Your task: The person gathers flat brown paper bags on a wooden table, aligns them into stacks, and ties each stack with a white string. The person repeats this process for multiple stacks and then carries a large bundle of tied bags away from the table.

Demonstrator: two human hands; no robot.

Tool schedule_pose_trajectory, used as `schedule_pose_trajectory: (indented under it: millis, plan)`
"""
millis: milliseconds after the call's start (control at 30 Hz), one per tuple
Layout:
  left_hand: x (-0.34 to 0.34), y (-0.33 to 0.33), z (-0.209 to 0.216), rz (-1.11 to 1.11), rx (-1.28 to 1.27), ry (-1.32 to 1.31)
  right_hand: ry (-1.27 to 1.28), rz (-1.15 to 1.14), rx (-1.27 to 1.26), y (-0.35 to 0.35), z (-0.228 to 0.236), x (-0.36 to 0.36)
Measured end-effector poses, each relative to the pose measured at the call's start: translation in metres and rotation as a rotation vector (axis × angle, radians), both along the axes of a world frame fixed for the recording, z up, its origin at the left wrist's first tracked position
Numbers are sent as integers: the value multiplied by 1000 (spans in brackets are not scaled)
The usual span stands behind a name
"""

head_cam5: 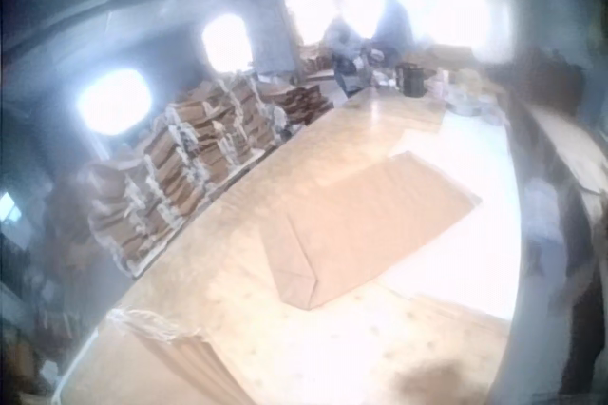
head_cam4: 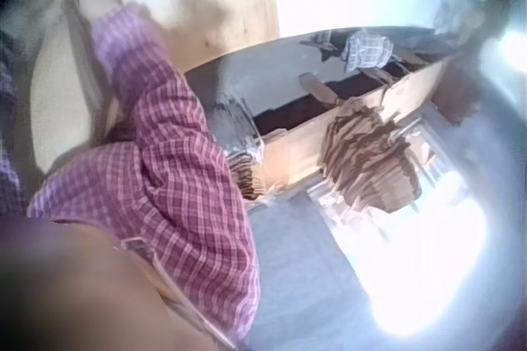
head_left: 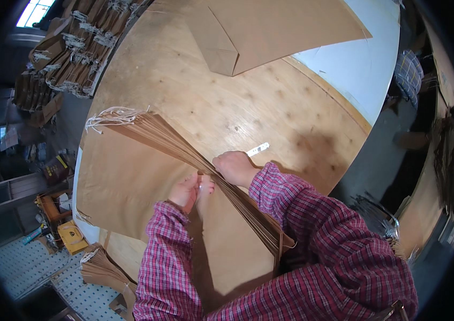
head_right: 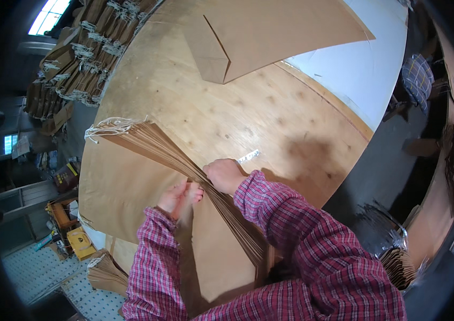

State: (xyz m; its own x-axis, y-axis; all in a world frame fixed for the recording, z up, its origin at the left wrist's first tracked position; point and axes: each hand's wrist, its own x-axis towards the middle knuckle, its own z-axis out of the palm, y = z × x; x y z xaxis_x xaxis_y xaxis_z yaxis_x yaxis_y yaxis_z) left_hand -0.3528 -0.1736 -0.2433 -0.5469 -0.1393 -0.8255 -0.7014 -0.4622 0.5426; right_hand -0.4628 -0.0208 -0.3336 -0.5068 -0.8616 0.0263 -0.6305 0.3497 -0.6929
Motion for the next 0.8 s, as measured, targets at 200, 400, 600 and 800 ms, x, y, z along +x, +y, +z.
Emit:
schedule_pose_trajectory:
  millis: [200,400,600,800]
  plan:
    - [12,9,-17,-221,-446,53,-127,80,111,0,-1,-9]
    - [12,23,-31,-269,-815,69,-421,-54,237,2,28,-20]
    - [14,39,-31,346,-371,163,-262,-57,-12,-19,70,4]
    - [17,37,-30,-63,-880,417,-85,-120,79,-62,87,30]
